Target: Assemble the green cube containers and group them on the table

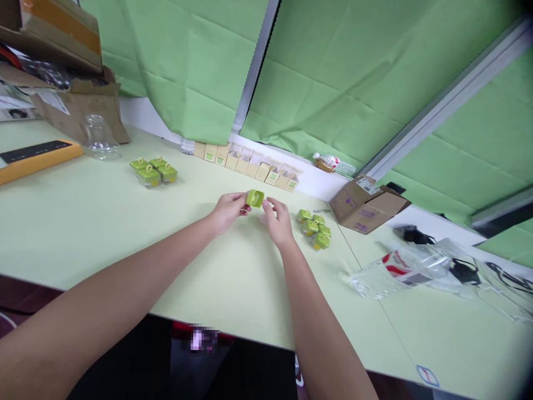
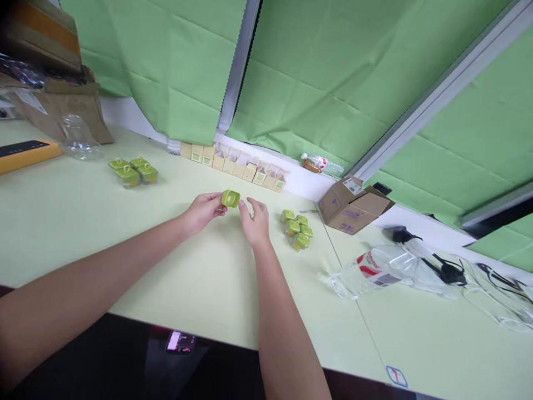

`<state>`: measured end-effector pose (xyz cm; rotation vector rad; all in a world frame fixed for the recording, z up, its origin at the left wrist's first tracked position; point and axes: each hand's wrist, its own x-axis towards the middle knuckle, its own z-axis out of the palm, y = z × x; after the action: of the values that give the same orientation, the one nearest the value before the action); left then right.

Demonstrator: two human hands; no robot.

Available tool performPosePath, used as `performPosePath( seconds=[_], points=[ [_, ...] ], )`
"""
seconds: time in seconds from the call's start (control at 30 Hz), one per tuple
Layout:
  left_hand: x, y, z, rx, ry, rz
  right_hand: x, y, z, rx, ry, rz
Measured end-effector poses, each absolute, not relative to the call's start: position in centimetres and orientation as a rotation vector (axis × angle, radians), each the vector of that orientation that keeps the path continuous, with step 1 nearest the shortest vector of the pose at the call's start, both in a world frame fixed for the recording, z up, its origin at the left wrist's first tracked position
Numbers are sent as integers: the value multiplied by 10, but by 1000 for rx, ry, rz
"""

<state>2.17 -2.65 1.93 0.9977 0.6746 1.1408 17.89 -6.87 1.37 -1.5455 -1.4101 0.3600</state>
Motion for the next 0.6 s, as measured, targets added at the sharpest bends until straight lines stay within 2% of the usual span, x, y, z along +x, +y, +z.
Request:
performPosePath(
  seconds=[0.17,0.3,0.47,0.6],
  points=[
    [17,-18,17,985,778,1228,185,-68,-6,-1775,-1873,234],
    [17,-14,13,1022,789,1232,183,-67,-4,-1691,-1756,215],
    [17,-12,11,1038,792,1248,179,-64,7,-1417,-1261,594],
    [16,-10,11,1039,793,1274,172,-68,19,-1134,-1067,847]
  ],
)
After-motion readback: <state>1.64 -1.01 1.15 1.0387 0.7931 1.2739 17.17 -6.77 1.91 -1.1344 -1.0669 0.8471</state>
